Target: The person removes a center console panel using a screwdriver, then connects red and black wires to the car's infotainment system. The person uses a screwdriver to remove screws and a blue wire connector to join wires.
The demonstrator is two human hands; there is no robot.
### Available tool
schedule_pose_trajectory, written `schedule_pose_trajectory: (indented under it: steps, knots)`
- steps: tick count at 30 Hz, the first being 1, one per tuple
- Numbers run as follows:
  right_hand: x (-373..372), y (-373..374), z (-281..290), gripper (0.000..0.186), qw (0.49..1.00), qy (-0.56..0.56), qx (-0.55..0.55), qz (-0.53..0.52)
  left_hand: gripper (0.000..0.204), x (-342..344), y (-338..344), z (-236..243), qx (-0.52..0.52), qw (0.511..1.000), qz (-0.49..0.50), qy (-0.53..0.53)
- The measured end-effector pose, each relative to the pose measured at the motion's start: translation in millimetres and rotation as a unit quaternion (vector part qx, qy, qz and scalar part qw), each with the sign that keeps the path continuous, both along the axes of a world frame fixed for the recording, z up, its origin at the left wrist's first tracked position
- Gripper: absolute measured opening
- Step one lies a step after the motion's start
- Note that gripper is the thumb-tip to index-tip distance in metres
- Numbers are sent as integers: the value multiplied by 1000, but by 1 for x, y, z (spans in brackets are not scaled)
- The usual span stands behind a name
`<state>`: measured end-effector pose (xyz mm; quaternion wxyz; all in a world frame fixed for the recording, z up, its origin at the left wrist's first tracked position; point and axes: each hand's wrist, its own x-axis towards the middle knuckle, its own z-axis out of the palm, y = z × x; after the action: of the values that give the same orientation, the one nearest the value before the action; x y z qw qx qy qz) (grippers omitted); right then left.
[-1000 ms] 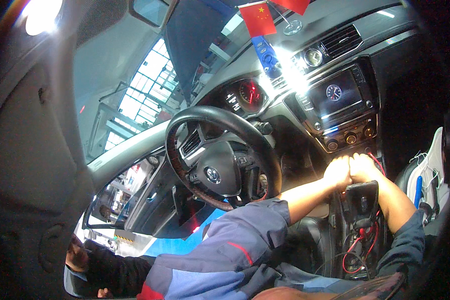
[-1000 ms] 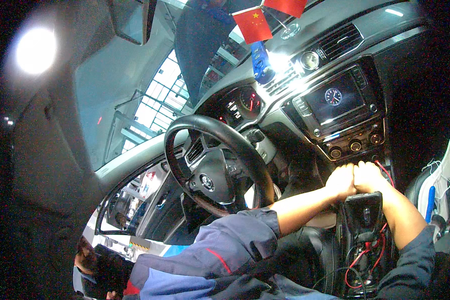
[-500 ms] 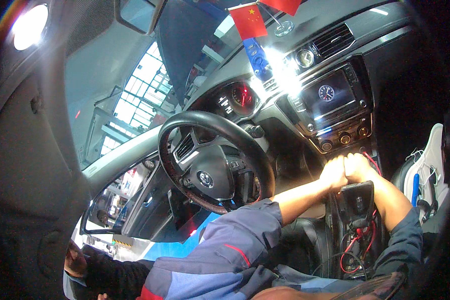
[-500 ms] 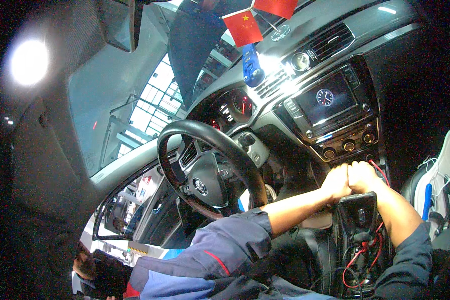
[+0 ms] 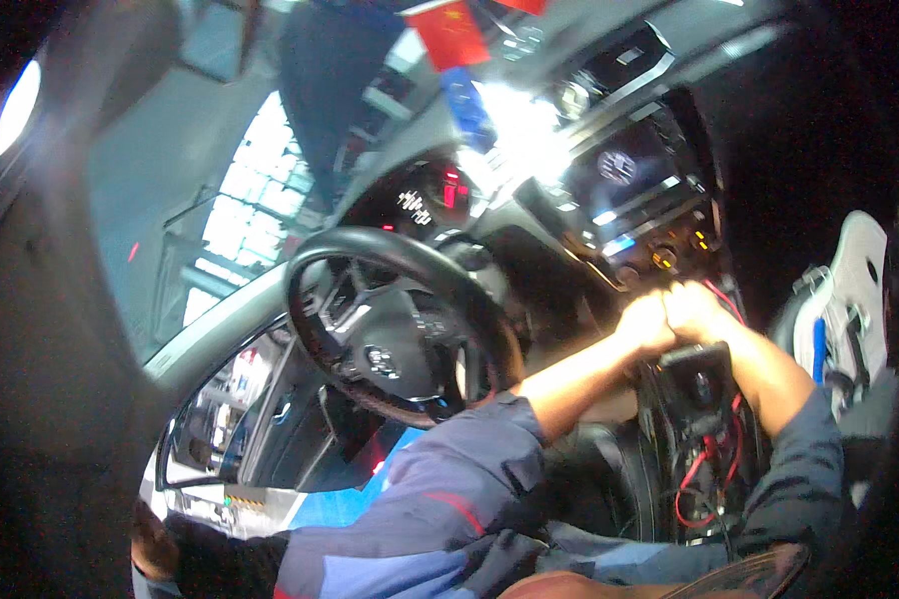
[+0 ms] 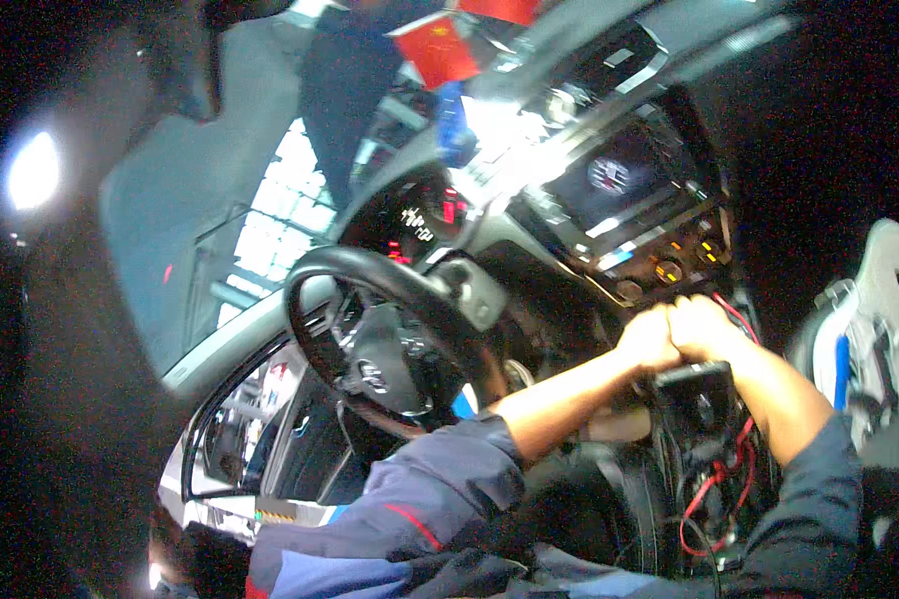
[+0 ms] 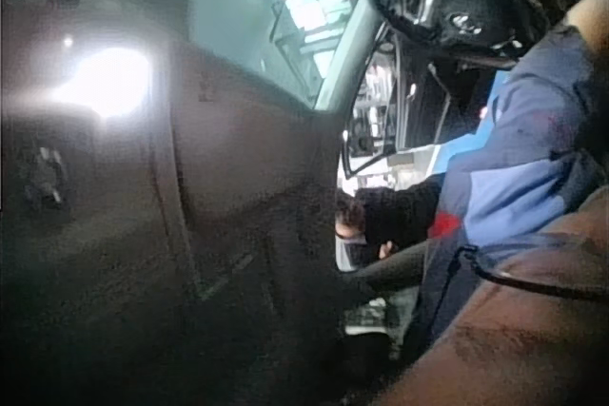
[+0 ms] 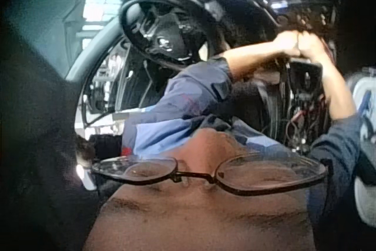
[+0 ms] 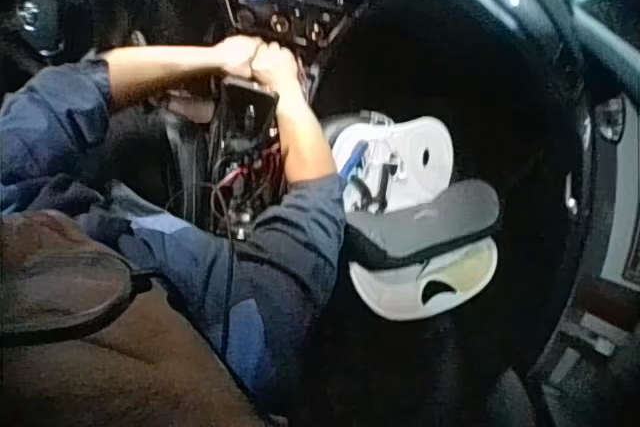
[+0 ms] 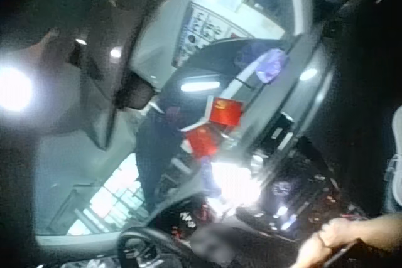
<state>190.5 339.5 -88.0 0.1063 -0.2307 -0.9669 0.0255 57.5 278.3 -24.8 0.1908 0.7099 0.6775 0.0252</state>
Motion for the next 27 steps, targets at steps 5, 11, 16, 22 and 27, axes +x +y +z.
schedule_pose_trajectory:
  steps: [5, 11, 16, 22, 27]
  knots:
    - [4, -5, 15, 22, 999, 1, -1, 42, 52, -3, -8, -1, 44, 998, -15, 36]
    - [16, -13, 29, 19, 998, 23, 35, 55, 56, -13, -100, 18, 207, 973, -42, -95]
    - [51, -9, 66, 25, 988, 148, 20, 22, 34, -57, -243, 68, 114, 979, -167, -4]
    - [101, -43, 171, 22, 927, 258, -85, -260, 15, -61, -308, 51, 242, 962, -126, 12]
    - [71, -181, 237, 23, 950, 49, -276, -135, 33, -47, -285, 47, -23, 981, -119, 149]
